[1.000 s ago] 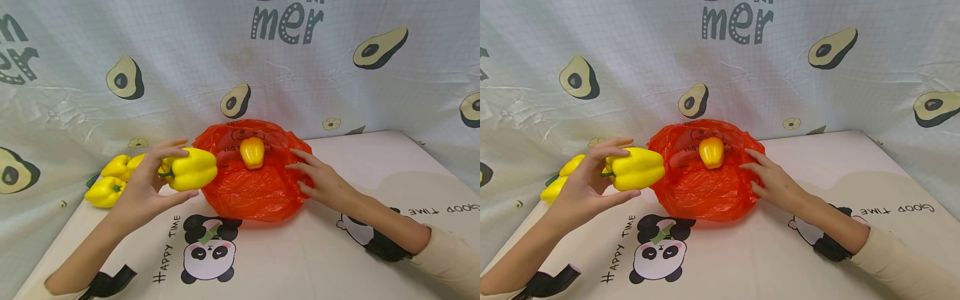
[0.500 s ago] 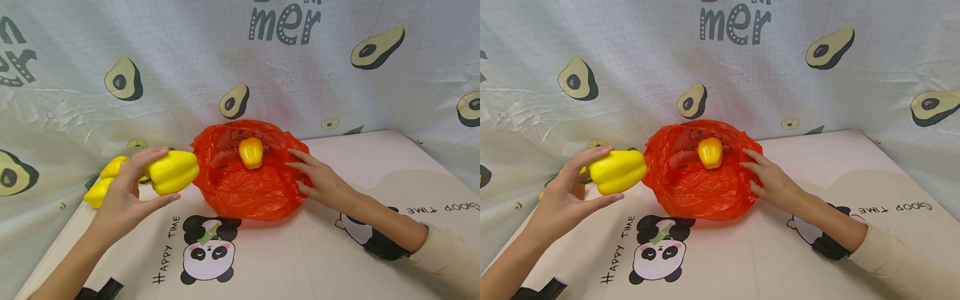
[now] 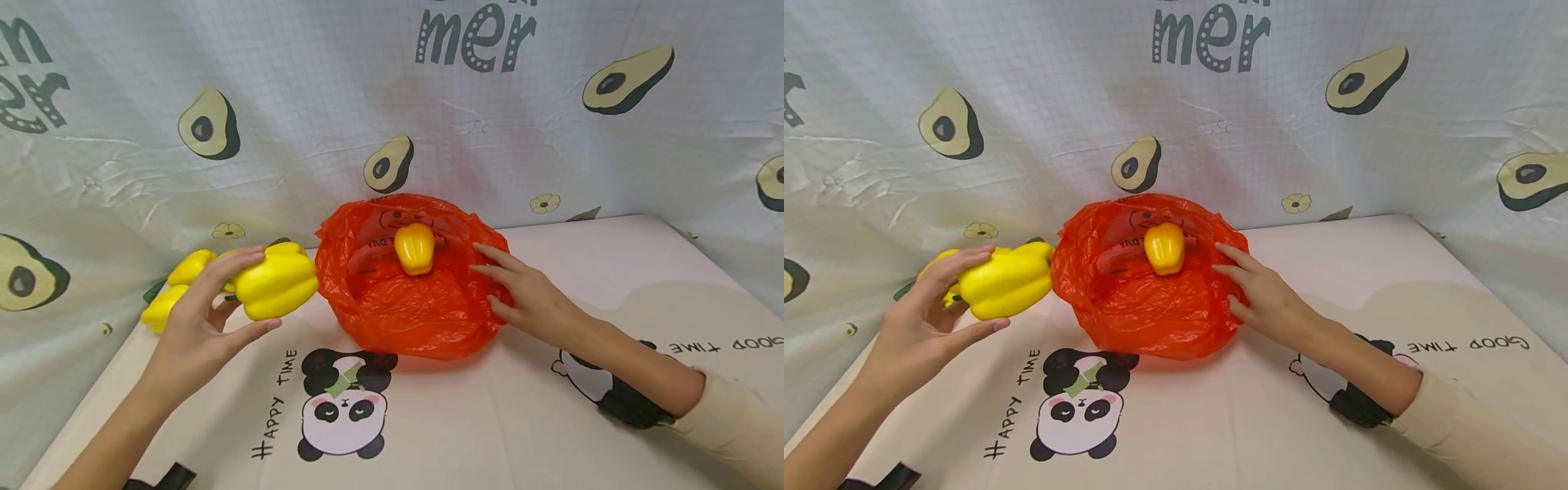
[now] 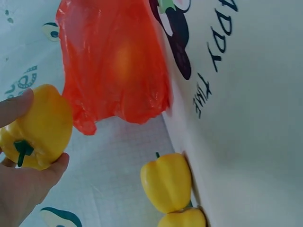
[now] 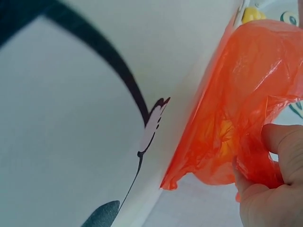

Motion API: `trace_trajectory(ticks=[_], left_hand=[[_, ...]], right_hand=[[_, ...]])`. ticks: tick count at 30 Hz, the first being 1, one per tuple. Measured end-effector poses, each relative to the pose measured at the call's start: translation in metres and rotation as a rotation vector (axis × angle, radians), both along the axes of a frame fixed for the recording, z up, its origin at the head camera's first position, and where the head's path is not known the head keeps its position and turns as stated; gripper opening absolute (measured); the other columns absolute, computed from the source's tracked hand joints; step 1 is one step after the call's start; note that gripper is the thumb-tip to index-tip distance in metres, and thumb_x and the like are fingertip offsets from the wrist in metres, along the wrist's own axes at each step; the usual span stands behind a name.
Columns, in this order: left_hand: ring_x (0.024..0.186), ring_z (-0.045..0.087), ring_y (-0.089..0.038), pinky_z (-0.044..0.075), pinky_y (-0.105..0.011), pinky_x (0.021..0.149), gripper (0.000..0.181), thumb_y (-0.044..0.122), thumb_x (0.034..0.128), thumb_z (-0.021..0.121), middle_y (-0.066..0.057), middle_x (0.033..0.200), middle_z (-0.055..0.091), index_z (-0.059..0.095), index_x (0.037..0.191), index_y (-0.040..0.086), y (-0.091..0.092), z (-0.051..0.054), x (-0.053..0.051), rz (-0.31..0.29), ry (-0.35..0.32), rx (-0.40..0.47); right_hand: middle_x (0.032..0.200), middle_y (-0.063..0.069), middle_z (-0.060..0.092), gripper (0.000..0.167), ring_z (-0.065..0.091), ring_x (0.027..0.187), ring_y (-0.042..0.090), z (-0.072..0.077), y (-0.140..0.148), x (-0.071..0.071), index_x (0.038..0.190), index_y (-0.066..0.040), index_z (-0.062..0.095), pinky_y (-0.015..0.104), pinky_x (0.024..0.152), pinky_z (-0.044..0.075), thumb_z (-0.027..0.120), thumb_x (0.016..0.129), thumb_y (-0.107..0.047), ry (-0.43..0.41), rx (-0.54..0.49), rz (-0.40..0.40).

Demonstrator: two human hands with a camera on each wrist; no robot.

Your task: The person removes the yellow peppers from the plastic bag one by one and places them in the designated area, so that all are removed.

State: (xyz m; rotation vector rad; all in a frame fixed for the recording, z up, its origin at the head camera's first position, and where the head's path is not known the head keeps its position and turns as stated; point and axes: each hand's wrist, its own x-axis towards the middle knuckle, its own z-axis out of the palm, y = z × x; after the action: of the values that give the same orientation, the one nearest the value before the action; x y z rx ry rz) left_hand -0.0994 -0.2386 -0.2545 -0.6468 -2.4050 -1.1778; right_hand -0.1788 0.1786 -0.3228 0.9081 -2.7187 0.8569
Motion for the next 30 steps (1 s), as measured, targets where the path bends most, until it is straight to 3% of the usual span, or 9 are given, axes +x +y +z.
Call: trace_trajectory(ticks=[11,18,24,30], left_hand=[[0.129,0.049,-0.008,0.046,-0.010,0.097,0.091,-0.017,0.0681,0.085,-0.005,0.150,0.049,0.052,0.147,0.013,-0.013,-0.008,-0.004,0.077,-0.039,0.000],[0.125,0.049,-0.004,0.045,-0.007,0.094,0.093,-0.014,0.0686,0.087,0.001,0.150,0.048,0.052,0.149,0.019,-0.024,-0.013,-0.005,0.144,-0.040,-0.029],[0.119,0.051,0.000,0.046,-0.005,0.090,0.092,-0.011,0.0698,0.087,0.002,0.148,0.048,0.052,0.149,0.019,-0.034,-0.017,-0.011,0.180,-0.036,-0.045],[0.115,0.052,0.000,0.047,-0.005,0.087,0.088,-0.009,0.0724,0.087,0.005,0.144,0.047,0.052,0.149,0.018,-0.044,-0.022,-0.017,0.198,-0.051,-0.044]], right_hand=[[0.162,0.012,0.036,0.053,0.053,0.129,0.034,-0.001,0.003,0.000,0.142,0.002,0.055,0.018,0.073,0.057,0.066,0.090,0.005,0.026,0.000,0.000],[0.163,0.012,0.034,0.056,0.058,0.113,0.029,0.003,0.003,0.000,0.144,0.001,0.053,0.018,0.064,0.055,0.066,0.090,0.006,0.020,-0.016,0.010],[0.162,0.014,0.035,0.057,0.057,0.123,0.033,0.006,0.003,0.000,0.146,-0.002,0.053,0.019,0.069,0.057,0.066,0.090,0.005,0.011,-0.006,0.009],[0.162,0.014,0.035,0.056,0.055,0.129,0.036,0.007,0.003,0.000,0.144,-0.004,0.054,0.030,0.079,0.061,0.066,0.090,0.005,0.005,0.000,0.004]])
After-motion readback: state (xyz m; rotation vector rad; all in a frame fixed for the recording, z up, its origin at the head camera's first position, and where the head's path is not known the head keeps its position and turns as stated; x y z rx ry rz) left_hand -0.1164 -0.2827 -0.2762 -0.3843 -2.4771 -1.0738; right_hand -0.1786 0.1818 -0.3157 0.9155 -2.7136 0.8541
